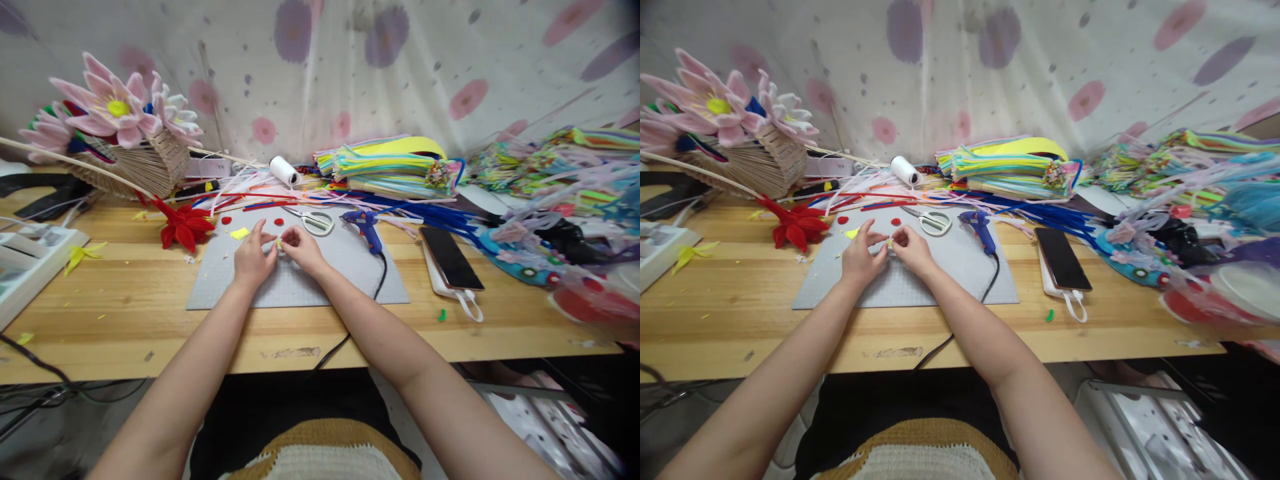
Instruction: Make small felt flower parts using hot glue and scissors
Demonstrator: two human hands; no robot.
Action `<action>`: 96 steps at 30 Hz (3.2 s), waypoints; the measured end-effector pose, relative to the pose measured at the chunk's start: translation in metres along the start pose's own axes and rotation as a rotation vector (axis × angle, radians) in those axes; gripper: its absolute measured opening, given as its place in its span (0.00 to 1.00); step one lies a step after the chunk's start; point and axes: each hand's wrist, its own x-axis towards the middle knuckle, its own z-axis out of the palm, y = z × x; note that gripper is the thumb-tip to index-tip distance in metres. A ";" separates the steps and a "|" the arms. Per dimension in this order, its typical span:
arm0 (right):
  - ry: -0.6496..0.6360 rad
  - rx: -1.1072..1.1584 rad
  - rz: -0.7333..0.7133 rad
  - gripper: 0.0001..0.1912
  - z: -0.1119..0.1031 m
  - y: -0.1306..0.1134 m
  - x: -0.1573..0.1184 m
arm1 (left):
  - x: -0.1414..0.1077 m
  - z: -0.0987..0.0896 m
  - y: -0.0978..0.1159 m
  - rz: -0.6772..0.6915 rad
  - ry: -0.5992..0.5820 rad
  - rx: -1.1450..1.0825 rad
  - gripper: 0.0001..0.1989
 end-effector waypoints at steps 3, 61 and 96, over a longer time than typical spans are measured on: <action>-0.040 0.079 0.028 0.07 -0.002 0.003 0.003 | -0.001 0.000 -0.002 0.000 -0.001 -0.039 0.30; 0.136 0.293 0.069 0.18 -0.005 0.001 0.012 | 0.002 -0.004 0.000 -0.202 0.052 -0.244 0.20; -0.104 0.147 -0.086 0.15 -0.025 0.001 0.014 | 0.010 0.000 0.016 -0.657 -0.253 -1.022 0.25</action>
